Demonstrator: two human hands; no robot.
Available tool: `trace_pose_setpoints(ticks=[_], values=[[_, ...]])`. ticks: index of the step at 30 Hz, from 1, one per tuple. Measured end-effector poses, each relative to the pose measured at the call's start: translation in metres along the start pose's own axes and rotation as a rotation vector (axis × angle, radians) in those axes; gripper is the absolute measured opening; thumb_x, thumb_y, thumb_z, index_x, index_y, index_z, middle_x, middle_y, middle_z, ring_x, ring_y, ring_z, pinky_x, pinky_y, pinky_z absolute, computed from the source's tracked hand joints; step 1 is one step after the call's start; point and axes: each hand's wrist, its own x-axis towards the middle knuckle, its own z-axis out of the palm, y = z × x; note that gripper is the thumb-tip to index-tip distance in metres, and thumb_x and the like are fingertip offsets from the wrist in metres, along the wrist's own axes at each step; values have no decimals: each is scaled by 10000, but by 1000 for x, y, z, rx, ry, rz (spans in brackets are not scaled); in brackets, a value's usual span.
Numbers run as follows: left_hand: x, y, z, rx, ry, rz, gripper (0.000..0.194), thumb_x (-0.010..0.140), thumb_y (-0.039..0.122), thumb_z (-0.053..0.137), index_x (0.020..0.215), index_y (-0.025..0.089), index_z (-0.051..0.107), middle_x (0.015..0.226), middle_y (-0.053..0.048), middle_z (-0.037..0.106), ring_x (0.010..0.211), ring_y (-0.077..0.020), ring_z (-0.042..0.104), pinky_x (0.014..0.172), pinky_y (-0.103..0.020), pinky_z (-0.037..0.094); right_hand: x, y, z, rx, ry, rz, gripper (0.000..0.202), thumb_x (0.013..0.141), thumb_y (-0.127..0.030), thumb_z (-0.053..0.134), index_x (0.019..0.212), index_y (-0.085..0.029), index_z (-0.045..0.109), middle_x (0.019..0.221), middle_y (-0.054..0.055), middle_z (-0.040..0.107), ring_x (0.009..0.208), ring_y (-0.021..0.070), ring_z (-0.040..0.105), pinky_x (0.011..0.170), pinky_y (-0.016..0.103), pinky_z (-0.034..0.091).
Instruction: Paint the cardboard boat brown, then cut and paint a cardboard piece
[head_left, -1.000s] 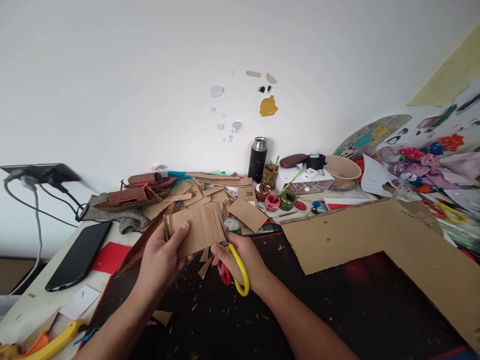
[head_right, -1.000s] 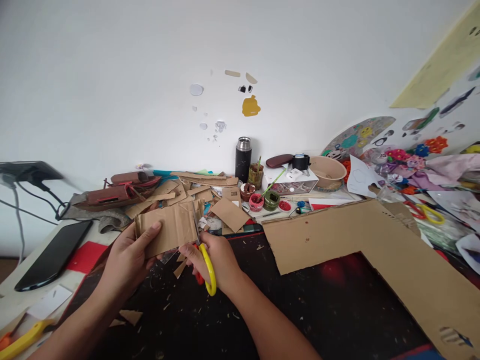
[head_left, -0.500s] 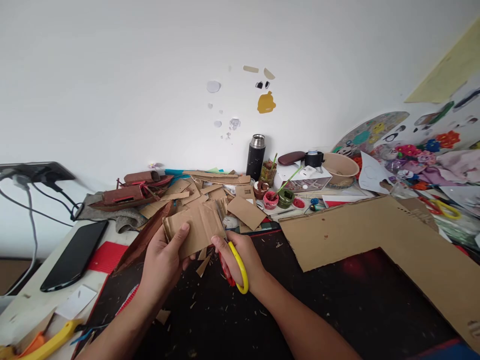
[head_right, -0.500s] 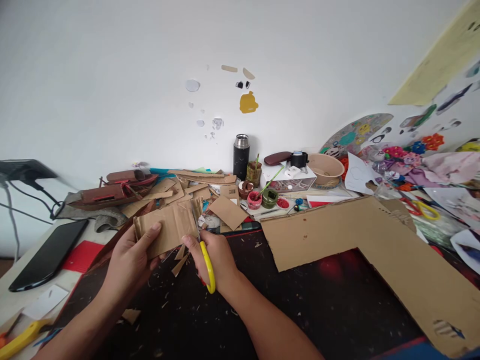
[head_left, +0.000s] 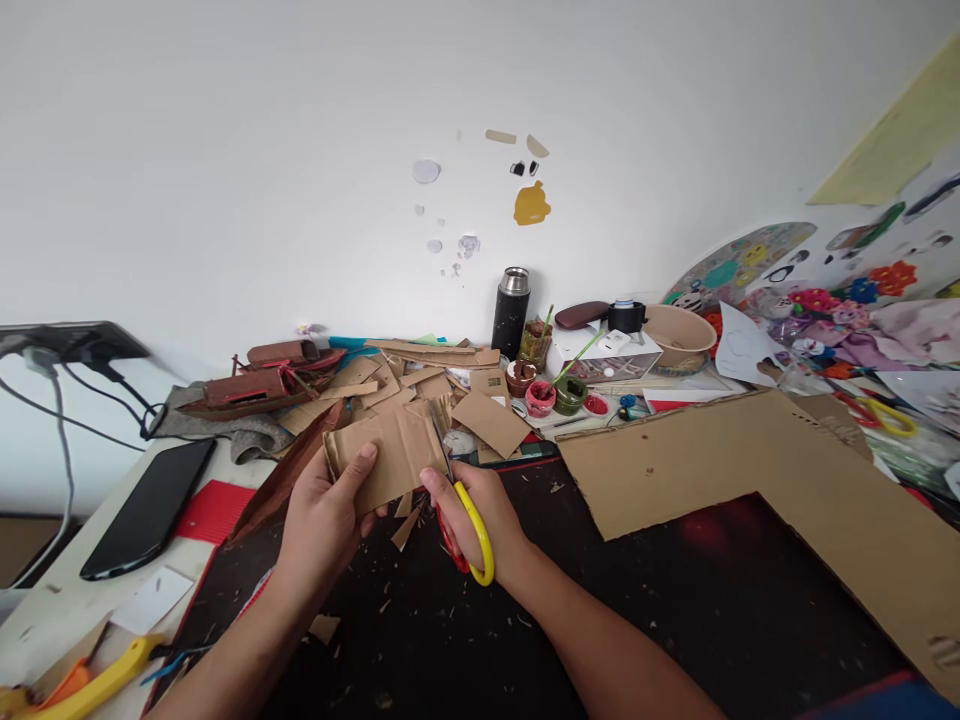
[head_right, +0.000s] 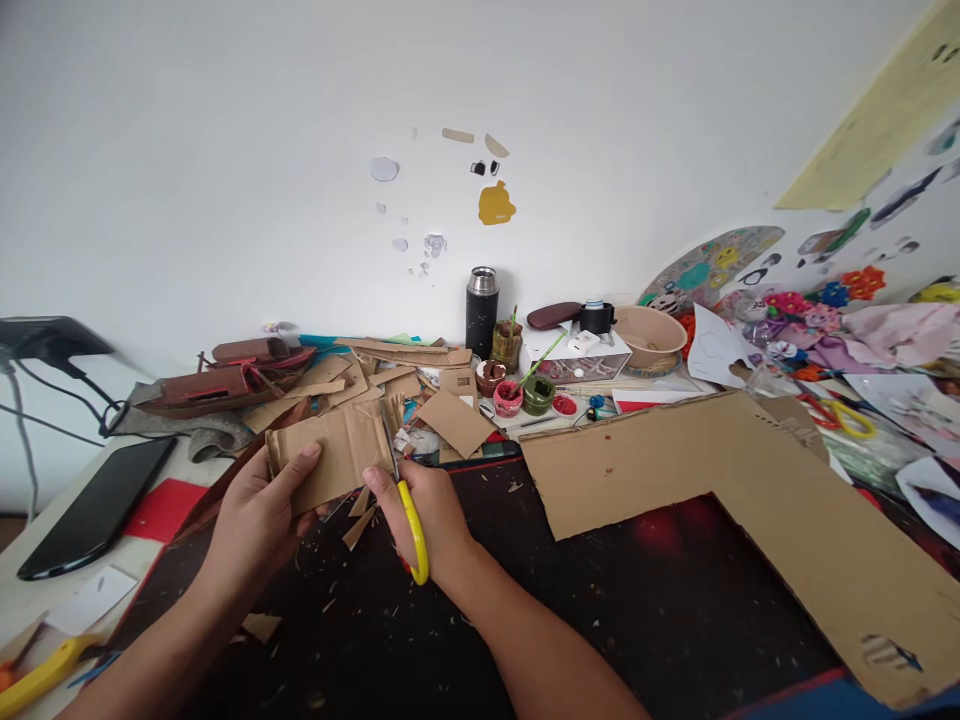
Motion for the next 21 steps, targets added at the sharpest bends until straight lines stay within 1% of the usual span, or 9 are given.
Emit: trace_pose_setpoints(ticks=[3, 7, 12, 18, 21], values=[[1, -2, -1, 3, 4, 2, 535, 723, 535, 895, 1032, 192, 625, 637, 50, 612, 354, -115, 503, 270, -189, 318, -1, -1, 1, -52, 69, -18, 522, 1015, -703, 552, 838, -231, 688, 596, 25, 604, 629, 228, 640, 543, 286, 420], [2, -4, -3, 5, 3, -10, 542, 736, 531, 887, 1066, 192, 623, 642, 57, 609, 358, -118, 506, 279, -200, 344, -2, -3, 1, -70, 93, -53, 510, 1028, -652, 550, 760, -225, 627, 567, -1, 549, 619, 203, 600, 560, 275, 407], [3, -6, -4, 24, -5, -10, 529, 754, 540, 873, 1059, 192, 617, 636, 62, 603, 357, -111, 503, 275, -185, 324, -2, -5, 2, -73, 103, -71, 487, 1036, -601, 552, 738, -219, 602, 584, -8, 548, 626, 187, 580, 592, 270, 405], [4, -8, -7, 36, 2, -10, 517, 753, 538, 872, 1044, 196, 617, 636, 66, 601, 354, -107, 497, 279, -189, 334, -2, -7, 3, -102, 98, -86, 459, 1036, -568, 554, 769, -203, 628, 682, 13, 621, 675, 183, 593, 629, 269, 407], [4, -9, -9, 43, 16, -17, 526, 742, 530, 878, 1060, 196, 625, 654, 63, 611, 363, -104, 496, 284, -192, 342, -2, -6, 3, -96, 90, -79, 435, 1028, -552, 561, 782, -199, 629, 699, 12, 628, 680, 181, 587, 635, 270, 406]])
